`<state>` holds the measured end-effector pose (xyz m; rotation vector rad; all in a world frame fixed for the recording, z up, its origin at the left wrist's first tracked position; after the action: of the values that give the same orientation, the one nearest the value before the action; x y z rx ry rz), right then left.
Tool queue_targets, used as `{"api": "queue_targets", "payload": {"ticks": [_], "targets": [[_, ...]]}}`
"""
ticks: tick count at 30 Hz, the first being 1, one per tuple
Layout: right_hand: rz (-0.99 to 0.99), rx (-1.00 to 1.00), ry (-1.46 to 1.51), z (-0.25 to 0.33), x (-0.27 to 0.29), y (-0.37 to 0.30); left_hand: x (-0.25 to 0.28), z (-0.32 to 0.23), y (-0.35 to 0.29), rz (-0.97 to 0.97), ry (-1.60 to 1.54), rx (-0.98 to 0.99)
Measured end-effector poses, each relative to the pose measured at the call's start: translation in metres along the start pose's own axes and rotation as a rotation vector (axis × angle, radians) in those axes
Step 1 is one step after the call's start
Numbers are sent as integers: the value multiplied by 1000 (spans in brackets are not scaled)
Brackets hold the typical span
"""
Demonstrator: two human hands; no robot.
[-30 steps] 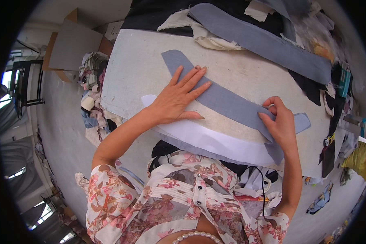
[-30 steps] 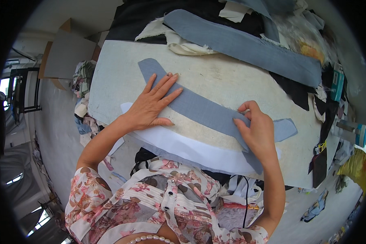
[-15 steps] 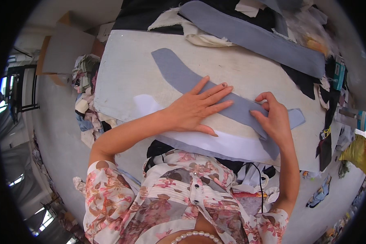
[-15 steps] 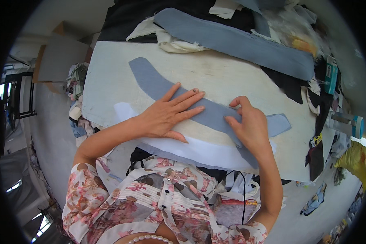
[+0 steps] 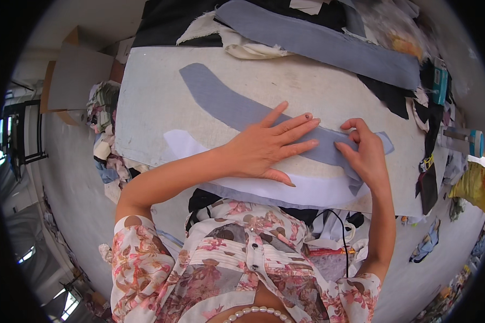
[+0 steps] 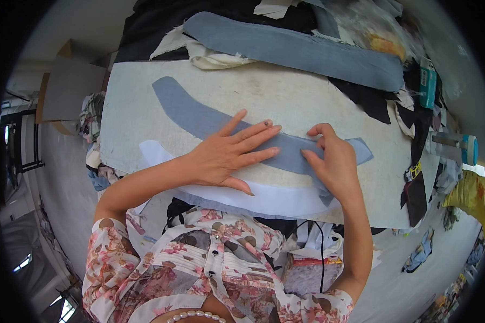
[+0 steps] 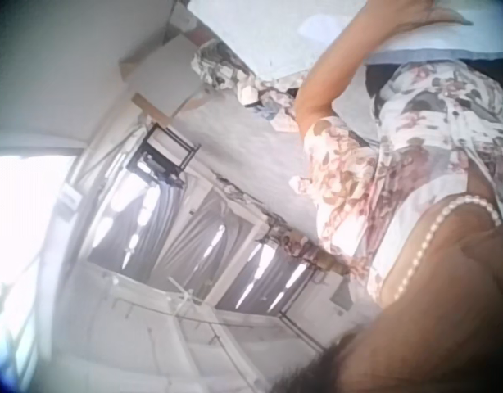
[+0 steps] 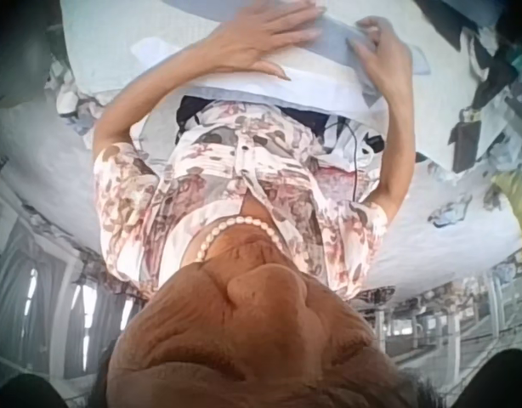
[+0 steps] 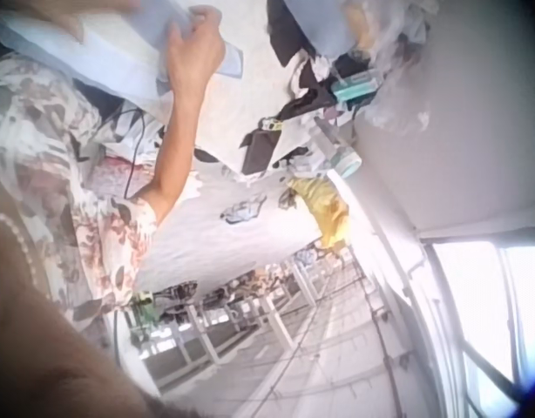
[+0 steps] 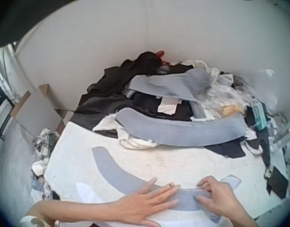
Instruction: The person folds a long strip of light blue fabric on a white work surface. They repeatedly align edges, smooth the material, and fold it into a compact shape. The person also briefly handles a white paper or pattern piece during the process.
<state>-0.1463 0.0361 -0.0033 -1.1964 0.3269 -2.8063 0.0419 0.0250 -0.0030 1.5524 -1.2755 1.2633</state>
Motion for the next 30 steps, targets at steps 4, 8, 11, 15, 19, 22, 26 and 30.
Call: {"api": "queue_targets", "payload": {"ticks": [4, 8, 11, 15, 19, 22, 26, 30], "targets": [[12, 8, 29, -3, 4, -4, -8, 1, 6, 4, -71, -34], [-47, 3, 37, -9, 16, -8, -8, 2, 7, 36, -72, -40], [-69, 5, 4, -11, 16, -6, -8, 2, 7, 27, -78, -45], [-69, 17, -2, -13, 11, -4, -5, 2, 8, 33, -73, -27], [-70, 32, -19, -12, 11, -3, 1, -16, 26, -5, -25, -73], [-74, 16, -40, -14, 13, -2, -15, -28, 54, -48, -60, -149], [-8, -24, 59, -27, 24, -9, -21, -28, 60, -37, -101, -172], [-82, -76, 162, -59, 52, -24, -22, -29, 60, -4, -82, -167]]}}
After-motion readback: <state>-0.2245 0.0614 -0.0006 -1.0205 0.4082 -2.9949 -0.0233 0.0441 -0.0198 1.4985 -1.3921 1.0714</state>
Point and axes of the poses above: each hand's wrist, its own y-axis towards the middle knuckle, its own x-axis out of the back of the hand, z = x × y, the point moved 8 cm from there along y, towards the middle knuckle, and after that the axes turned 3 degrees about z, right-handed, at the moved point
